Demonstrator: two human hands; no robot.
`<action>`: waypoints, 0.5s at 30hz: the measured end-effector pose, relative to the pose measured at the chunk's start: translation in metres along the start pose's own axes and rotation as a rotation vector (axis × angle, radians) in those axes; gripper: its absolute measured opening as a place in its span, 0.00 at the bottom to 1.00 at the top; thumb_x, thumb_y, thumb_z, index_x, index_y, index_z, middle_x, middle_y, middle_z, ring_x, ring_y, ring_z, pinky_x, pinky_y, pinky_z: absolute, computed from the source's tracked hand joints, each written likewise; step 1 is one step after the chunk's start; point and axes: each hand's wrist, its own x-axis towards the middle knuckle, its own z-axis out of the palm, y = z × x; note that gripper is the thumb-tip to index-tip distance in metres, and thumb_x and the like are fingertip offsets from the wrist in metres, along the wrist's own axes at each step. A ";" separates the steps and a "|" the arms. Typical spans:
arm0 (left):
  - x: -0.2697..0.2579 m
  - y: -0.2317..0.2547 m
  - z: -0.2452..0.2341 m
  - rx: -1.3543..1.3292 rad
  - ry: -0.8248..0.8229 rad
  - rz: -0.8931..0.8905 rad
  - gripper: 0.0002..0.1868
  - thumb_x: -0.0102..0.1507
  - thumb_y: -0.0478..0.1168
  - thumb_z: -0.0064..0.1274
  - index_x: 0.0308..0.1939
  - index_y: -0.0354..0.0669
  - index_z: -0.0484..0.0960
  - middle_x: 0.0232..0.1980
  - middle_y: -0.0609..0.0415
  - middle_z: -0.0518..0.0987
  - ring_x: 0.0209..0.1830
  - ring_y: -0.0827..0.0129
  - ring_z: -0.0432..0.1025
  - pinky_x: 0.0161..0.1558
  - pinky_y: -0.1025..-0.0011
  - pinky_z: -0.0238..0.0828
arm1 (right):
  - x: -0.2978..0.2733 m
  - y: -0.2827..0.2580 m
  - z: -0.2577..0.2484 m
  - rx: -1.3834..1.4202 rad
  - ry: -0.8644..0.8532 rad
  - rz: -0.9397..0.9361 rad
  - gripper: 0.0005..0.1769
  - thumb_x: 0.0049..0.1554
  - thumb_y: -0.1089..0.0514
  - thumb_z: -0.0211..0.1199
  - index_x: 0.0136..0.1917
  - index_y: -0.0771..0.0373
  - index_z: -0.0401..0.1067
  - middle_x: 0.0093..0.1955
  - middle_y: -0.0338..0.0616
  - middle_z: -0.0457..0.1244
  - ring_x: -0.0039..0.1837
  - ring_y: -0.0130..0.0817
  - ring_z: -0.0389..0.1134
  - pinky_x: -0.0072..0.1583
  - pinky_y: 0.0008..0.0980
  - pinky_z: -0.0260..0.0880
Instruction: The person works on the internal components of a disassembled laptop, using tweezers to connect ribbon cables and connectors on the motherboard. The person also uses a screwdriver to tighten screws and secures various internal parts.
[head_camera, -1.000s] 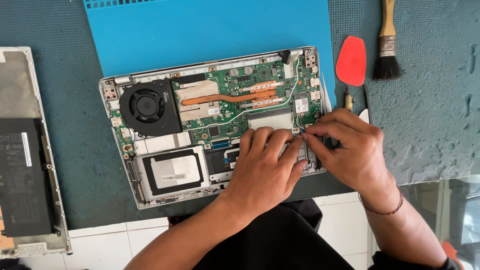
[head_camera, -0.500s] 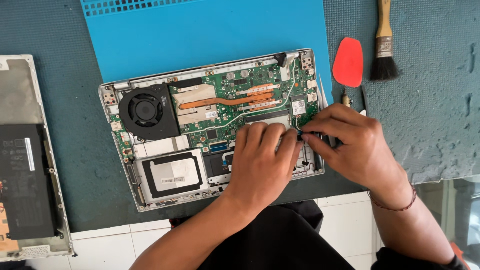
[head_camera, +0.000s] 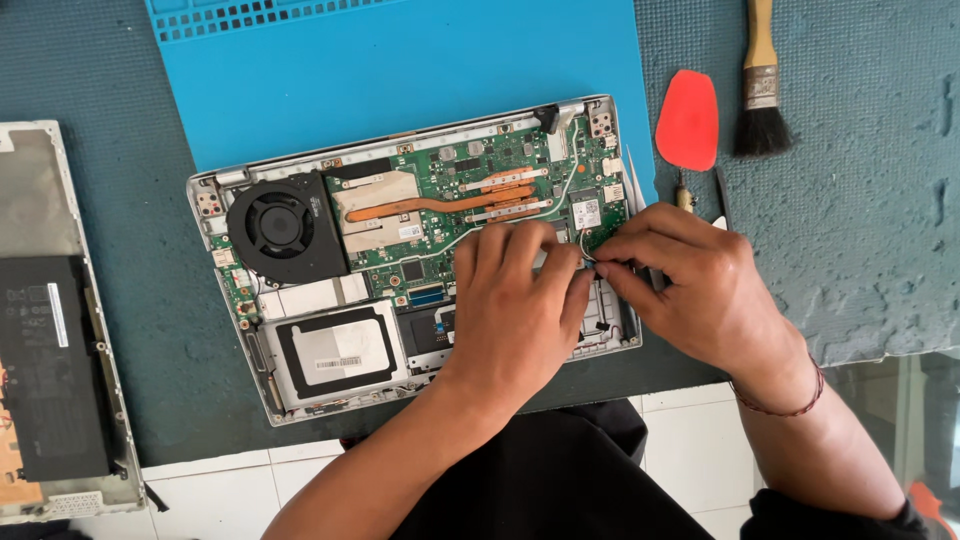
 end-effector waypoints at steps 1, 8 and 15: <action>0.000 0.000 0.000 0.000 -0.002 0.001 0.10 0.58 0.39 0.61 0.35 0.42 0.75 0.42 0.53 0.68 0.41 0.56 0.61 0.43 0.59 0.56 | 0.000 0.000 0.000 0.001 0.002 0.002 0.03 0.52 0.67 0.66 0.43 0.66 0.74 0.44 0.46 0.63 0.43 0.36 0.66 0.47 0.30 0.67; -0.001 -0.002 0.004 -0.034 -0.024 -0.041 0.10 0.58 0.41 0.61 0.36 0.44 0.77 0.42 0.54 0.68 0.43 0.56 0.61 0.43 0.57 0.55 | 0.001 -0.001 0.000 0.034 0.008 0.010 0.03 0.52 0.68 0.65 0.42 0.67 0.74 0.43 0.46 0.63 0.42 0.35 0.66 0.46 0.29 0.67; -0.002 -0.003 0.002 -0.058 -0.024 -0.036 0.10 0.57 0.40 0.63 0.33 0.44 0.77 0.42 0.54 0.67 0.44 0.55 0.61 0.43 0.57 0.55 | -0.003 0.002 -0.001 -0.089 0.020 -0.169 0.02 0.55 0.68 0.62 0.42 0.64 0.74 0.42 0.46 0.62 0.43 0.38 0.65 0.46 0.33 0.67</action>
